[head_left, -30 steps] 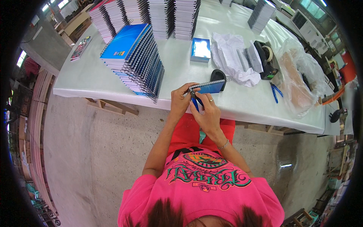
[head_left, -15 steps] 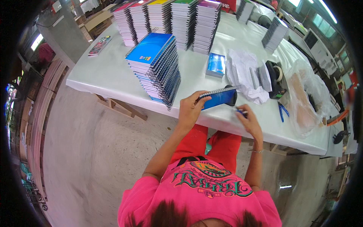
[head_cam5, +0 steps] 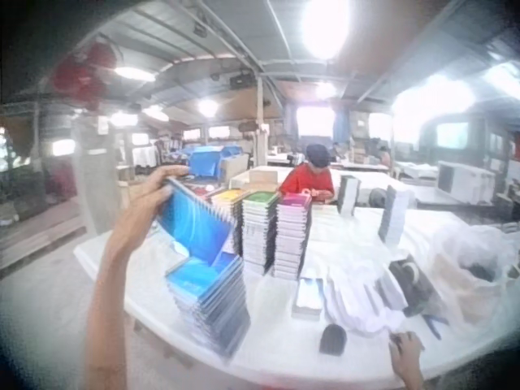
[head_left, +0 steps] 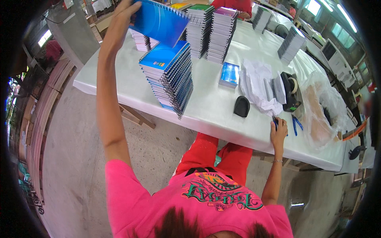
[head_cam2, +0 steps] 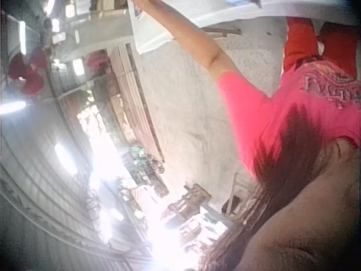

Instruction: The person tapes and organizes small blue spiral notebooks one at a time, moving each from a central pile into an organized stack on a table.

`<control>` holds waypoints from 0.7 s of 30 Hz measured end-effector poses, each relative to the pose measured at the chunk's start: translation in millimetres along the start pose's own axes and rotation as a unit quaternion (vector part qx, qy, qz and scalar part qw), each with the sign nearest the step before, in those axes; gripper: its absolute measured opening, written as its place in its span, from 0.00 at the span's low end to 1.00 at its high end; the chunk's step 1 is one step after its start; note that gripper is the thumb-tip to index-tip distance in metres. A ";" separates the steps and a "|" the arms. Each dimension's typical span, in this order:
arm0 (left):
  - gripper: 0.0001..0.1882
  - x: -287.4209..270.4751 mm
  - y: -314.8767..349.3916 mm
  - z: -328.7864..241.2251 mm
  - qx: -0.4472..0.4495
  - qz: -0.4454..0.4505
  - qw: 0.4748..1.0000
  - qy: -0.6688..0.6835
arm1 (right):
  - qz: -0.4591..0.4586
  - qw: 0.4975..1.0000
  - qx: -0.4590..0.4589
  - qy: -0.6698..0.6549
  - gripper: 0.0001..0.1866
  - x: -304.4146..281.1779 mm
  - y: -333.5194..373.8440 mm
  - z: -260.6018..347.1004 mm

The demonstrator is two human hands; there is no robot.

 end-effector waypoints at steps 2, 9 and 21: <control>0.21 33.2 -17.7 22.8 0.104 0.228 0.968 0.005 | -0.046 0.999 -0.006 0.021 0.16 -4.7 -1.5 11.6; 0.25 138.9 25.4 59.5 0.070 0.415 0.907 0.019 | -0.032 0.993 0.031 -0.106 0.11 -9.8 -33.6 35.5; 0.24 175.9 70.9 65.6 0.055 0.469 0.881 0.027 | -0.012 0.983 -0.051 -0.177 0.09 1.5 -65.9 136.5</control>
Point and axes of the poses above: each hand's wrist, its own y-axis away from the middle knuckle, its own x-axis out of the palm, z = x × y, the point moved 10 cm from there along -y, towards the middle knuckle, and after that the axes turned 13 degrees about x, right-handed, at the moved point
